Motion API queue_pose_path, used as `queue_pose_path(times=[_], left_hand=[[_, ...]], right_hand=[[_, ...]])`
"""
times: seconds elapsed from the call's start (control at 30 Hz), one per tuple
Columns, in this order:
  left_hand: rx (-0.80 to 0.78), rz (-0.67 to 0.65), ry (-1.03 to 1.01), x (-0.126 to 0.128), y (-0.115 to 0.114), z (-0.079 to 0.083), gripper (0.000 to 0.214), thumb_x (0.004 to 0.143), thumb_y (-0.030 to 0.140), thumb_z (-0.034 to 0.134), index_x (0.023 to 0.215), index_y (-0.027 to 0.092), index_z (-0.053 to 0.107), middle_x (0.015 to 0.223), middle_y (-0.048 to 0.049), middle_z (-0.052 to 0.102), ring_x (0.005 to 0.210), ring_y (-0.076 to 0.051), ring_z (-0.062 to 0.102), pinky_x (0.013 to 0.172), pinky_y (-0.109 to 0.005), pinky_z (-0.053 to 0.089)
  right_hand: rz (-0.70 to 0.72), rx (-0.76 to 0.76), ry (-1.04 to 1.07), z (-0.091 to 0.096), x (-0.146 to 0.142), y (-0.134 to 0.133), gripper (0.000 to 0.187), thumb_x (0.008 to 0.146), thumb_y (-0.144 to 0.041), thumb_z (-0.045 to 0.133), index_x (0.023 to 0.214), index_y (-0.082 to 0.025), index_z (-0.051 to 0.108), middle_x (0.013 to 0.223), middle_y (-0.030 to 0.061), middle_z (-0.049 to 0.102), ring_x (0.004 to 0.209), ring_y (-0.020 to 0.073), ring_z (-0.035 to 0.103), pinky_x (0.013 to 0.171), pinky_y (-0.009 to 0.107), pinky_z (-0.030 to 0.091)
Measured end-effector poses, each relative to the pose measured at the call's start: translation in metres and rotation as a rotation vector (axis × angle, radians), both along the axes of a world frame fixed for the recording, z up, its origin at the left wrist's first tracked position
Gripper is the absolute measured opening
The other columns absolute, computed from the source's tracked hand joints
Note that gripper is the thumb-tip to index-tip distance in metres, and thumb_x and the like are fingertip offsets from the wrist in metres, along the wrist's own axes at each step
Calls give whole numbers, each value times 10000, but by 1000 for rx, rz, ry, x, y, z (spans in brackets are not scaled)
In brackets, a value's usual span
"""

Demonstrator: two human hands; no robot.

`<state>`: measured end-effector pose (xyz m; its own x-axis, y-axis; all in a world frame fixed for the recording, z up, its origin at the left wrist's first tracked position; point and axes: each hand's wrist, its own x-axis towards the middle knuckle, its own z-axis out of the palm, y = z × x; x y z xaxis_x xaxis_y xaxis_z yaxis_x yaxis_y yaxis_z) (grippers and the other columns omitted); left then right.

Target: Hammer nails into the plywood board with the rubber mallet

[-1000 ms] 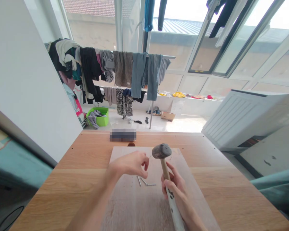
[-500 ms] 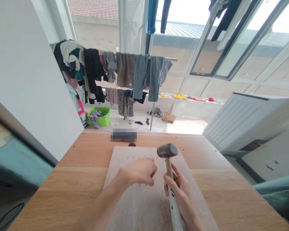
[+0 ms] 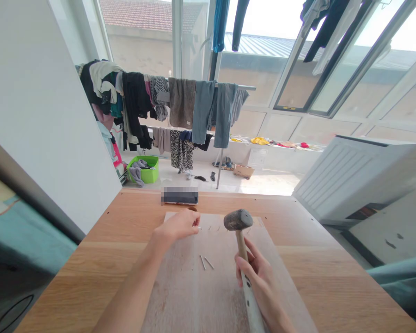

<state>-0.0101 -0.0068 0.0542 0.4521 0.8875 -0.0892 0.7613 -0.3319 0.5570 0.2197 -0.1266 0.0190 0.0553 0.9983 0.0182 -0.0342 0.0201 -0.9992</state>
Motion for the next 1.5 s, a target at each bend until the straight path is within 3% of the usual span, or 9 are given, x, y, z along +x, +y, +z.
queue_pose_path(times=[0.33, 0.6, 0.9, 1.5], left_hand=[[27, -33, 18, 3, 8, -19, 89, 671, 120, 595, 723, 183, 630, 701, 1, 631, 624, -139, 562, 557, -229, 330], [-37, -77, -276, 13, 7, -20, 113, 734, 185, 565, 791, 161, 660, 727, 4, 632, 685, -139, 570, 628, -213, 413], [-90, -65, -336, 16, 10, -31, 131, 710, 194, 579, 778, 147, 682, 690, 10, 613, 651, -127, 535, 614, -210, 403], [-51, -85, -215, 3, 17, -33, 148, 665, 176, 544, 767, 168, 651, 716, 15, 600, 678, -139, 551, 610, -219, 389]], right_hand=[[-4, -20, 7, 3, -1, 1, 640, 801, -515, 682, 1304, -147, 531, 605, -82, 492, 428, 80, 426, 431, 208, 339], [0, -25, 3, 2, 0, -1, 630, 813, -489, 671, 1328, -154, 533, 617, -73, 509, 440, 85, 441, 442, 210, 354], [27, -25, 41, 0, -1, -1, 625, 831, -461, 658, 1349, -144, 514, 643, -71, 511, 443, 80, 449, 425, 203, 363], [-4, -3, 40, -1, -1, -4, 612, 817, -457, 670, 1338, -159, 552, 636, -69, 506, 437, 85, 443, 404, 208, 396]])
